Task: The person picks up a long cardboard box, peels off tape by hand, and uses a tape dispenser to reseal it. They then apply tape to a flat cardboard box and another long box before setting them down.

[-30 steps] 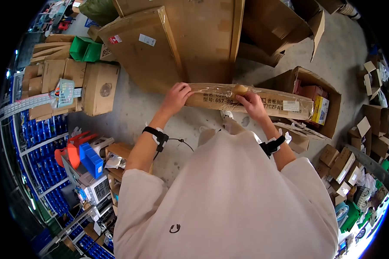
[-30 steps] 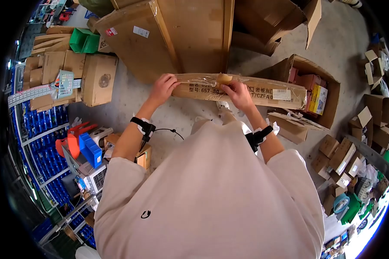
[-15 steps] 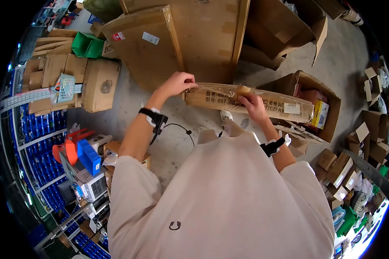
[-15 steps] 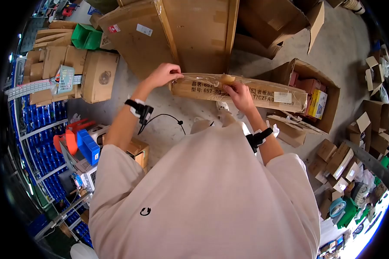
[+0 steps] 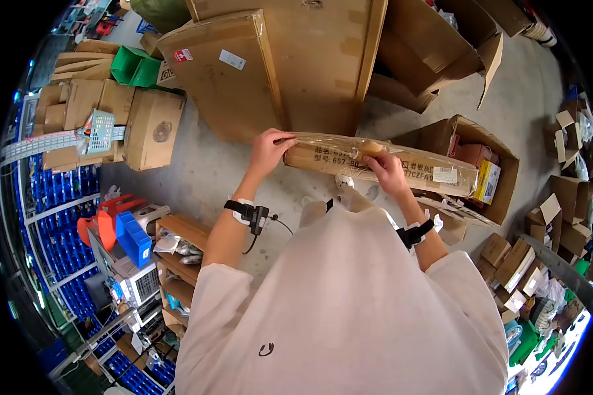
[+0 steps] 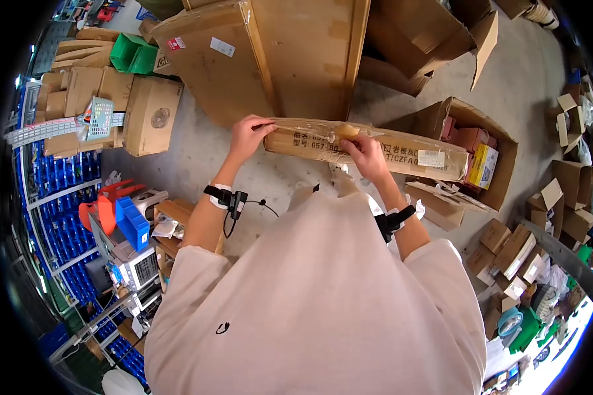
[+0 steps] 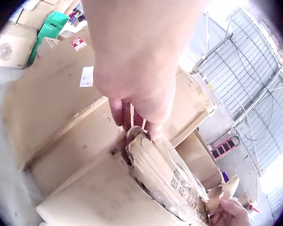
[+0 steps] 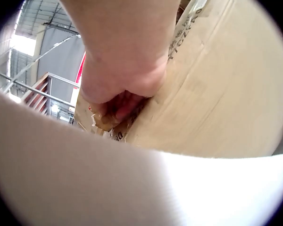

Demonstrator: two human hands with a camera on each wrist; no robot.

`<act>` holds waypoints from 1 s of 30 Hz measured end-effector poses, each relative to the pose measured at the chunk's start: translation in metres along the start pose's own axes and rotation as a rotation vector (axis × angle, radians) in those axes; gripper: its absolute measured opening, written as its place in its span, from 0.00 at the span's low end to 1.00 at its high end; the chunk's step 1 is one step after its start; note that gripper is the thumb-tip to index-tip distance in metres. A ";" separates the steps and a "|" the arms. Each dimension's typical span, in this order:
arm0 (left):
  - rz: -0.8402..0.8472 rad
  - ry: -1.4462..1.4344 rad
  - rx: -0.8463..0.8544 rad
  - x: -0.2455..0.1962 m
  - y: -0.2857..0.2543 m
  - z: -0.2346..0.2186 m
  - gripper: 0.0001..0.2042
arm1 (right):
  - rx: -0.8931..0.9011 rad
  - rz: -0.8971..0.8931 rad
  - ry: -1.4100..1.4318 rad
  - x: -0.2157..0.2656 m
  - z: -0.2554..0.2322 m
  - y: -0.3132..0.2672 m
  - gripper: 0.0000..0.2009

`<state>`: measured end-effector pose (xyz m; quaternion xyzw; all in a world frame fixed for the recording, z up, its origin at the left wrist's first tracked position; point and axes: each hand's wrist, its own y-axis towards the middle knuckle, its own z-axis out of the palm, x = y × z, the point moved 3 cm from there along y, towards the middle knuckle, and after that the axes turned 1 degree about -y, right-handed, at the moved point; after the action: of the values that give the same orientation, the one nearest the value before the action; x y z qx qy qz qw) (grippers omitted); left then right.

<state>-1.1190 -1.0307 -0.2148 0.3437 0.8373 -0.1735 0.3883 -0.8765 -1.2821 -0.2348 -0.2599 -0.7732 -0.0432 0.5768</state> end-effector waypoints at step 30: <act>-0.528 -0.530 0.238 0.009 -0.012 -0.018 0.07 | -0.035 -0.036 0.028 -0.005 0.004 0.003 0.14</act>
<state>-1.1414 -1.0248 -0.2101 0.1023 0.7417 -0.4460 0.4904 -0.8773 -1.2795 -0.2413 -0.2552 -0.7688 -0.0707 0.5821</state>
